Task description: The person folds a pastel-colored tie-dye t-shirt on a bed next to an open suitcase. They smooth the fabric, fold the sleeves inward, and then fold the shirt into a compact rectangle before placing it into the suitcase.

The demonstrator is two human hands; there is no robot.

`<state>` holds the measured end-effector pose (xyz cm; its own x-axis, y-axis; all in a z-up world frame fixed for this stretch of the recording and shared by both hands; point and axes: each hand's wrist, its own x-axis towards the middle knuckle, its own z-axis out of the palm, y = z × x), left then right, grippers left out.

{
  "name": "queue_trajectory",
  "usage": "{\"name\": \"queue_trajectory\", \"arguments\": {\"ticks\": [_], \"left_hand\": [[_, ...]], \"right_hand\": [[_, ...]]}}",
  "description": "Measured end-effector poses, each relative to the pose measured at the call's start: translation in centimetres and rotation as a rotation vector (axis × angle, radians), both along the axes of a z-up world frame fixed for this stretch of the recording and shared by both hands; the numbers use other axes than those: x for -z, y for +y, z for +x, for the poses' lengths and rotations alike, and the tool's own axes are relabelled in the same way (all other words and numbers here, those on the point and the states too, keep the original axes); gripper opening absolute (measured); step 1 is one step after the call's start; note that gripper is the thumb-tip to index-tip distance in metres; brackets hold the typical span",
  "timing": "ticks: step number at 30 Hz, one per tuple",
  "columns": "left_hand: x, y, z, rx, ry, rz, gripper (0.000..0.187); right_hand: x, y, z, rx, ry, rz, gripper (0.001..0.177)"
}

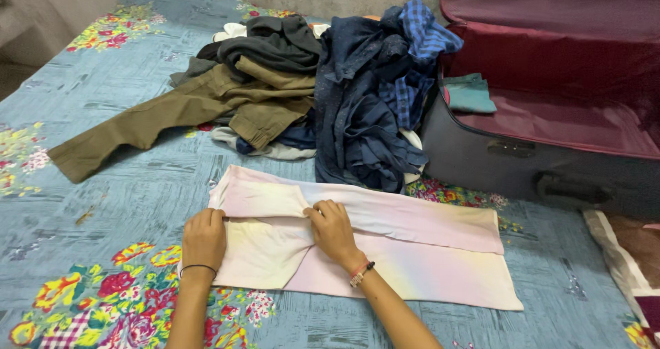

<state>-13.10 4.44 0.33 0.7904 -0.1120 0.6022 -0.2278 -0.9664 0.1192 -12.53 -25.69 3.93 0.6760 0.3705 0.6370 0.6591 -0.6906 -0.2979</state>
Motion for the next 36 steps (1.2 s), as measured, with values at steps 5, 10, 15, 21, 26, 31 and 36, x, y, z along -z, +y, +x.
{"name": "queue_trajectory", "arguments": {"ticks": [5, 10, 15, 21, 26, 31, 36], "left_hand": [[-0.4, -0.3, -0.1, -0.109, 0.022, 0.049, 0.009], [-0.6, -0.3, -0.2, -0.132, 0.034, 0.039, 0.013], [-1.2, -0.6, -0.3, -0.198, 0.03, 0.09, 0.014], [-1.6, -0.7, -0.8, -0.275, 0.033, 0.094, 0.017], [-2.1, -0.6, -1.1, -0.29, 0.063, 0.074, 0.018], [-2.8, -1.0, -1.0, -0.259, -0.013, -0.038, 0.015], [-1.1, -2.5, 2.0, -0.04, -0.047, -0.113, 0.028]], "right_hand": [[0.0, 0.1, -1.7, -0.045, 0.076, -0.056, 0.013], [0.1, 0.0, -1.8, -0.032, 0.16, 0.061, 0.027], [0.3, -0.4, -1.5, 0.057, 0.124, 0.143, 0.033], [0.6, -0.3, -1.5, 0.071, 0.121, 0.132, 0.03], [0.5, -0.1, -1.6, 0.098, 0.088, 0.104, 0.035], [1.3, -0.2, -1.3, 0.171, 0.004, 0.044, 0.037], [2.4, -0.5, -0.8, 0.213, 0.036, -0.002, 0.053]]}}
